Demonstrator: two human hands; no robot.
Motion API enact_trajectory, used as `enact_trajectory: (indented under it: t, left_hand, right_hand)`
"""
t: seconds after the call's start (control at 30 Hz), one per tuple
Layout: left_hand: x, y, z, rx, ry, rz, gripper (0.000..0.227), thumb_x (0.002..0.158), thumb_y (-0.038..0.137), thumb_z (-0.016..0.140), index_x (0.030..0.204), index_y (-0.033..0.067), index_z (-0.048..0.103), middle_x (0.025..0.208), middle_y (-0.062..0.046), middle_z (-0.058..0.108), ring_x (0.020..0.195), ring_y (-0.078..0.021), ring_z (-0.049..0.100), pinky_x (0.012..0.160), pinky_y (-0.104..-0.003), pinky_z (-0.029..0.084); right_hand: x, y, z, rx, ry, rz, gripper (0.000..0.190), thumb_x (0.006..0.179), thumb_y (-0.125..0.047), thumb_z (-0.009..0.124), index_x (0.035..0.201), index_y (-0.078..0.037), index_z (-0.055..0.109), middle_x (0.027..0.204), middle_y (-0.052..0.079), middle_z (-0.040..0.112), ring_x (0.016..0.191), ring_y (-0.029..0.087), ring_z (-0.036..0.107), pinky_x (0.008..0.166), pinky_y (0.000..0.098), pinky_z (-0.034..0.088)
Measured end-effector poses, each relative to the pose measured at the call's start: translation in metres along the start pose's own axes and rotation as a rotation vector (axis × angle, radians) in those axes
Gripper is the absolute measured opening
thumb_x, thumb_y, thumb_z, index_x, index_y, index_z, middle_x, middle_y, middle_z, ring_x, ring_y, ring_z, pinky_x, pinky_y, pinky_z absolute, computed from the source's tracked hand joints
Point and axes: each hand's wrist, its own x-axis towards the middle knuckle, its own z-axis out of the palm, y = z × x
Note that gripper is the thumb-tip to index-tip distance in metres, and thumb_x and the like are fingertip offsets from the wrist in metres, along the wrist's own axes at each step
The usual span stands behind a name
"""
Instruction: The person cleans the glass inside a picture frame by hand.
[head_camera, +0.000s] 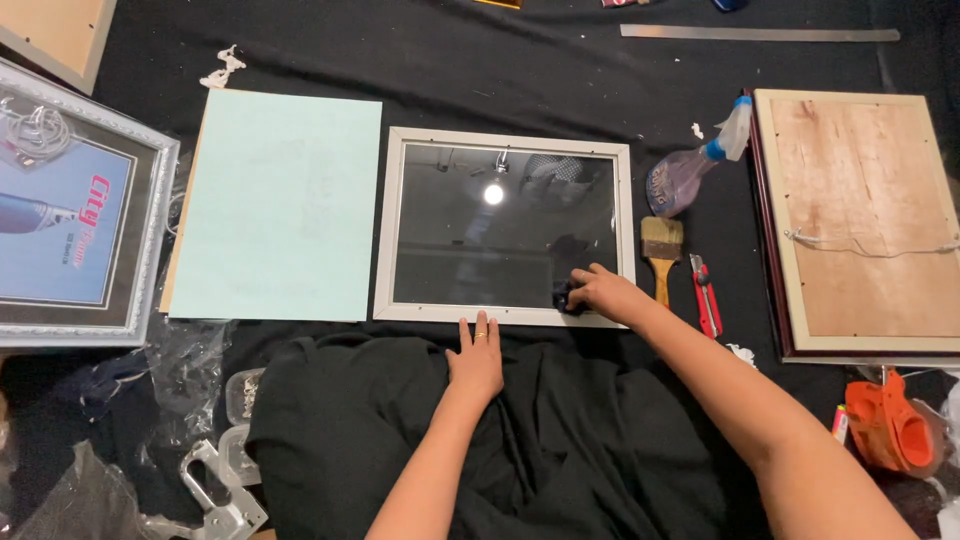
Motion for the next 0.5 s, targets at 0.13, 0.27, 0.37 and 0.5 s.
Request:
enact_trajectory:
  t: [0.13,0.27,0.37,0.5]
  left_hand:
    - [-0.002,0.000,-0.002,0.001,0.000,0.005,0.092,0.089,-0.003,0.061,0.165,0.0016,0.009,0.173,-0.020,-0.003,0.157,-0.0499,-0.002,0.109,-0.075,0.033]
    - [0.000,-0.002,0.001,-0.002,0.015,0.014,0.090,0.090,-0.004,0.059,0.165,0.0008,0.010,0.173,-0.021,-0.002,0.157,-0.0503,-0.001,0.109,-0.075,0.033]
    - [0.000,-0.002,0.003,0.003,0.029,0.015,0.088,0.091,-0.004,0.059,0.165,0.0009,0.011,0.173,-0.021,0.000,0.157,-0.0501,0.000,0.108,-0.075,0.034]
    - [0.002,-0.002,0.004,0.018,0.037,0.021,0.089,0.091,-0.002,0.060,0.165,0.0009,0.011,0.173,-0.021,0.000,0.157,-0.0505,0.001,0.109,-0.074,0.034]
  right_hand:
    - [-0.012,0.017,0.009,0.009,-0.018,0.014,0.024,0.092,-0.013,0.066,0.089,-0.036,0.069,0.106,-0.006,0.054,0.091,0.023,0.059,0.080,0.0356,0.062]
    - [-0.027,0.030,0.018,-0.018,-0.058,0.064,0.026,0.092,-0.012,0.066,0.087,-0.037,0.068,0.106,-0.007,0.053,0.093,0.022,0.059,0.086,0.0343,0.060]
    - [-0.043,0.041,0.017,-0.064,-0.078,0.091,0.025,0.091,-0.014,0.066,0.087,-0.038,0.068,0.107,-0.008,0.052,0.094,0.021,0.059,0.088,0.0330,0.060]
    - [-0.061,0.058,0.031,-0.140,-0.103,0.117,0.024,0.091,-0.016,0.066,0.089,-0.040,0.067,0.110,-0.009,0.051,0.099,0.020,0.057,0.089,0.0308,0.058]
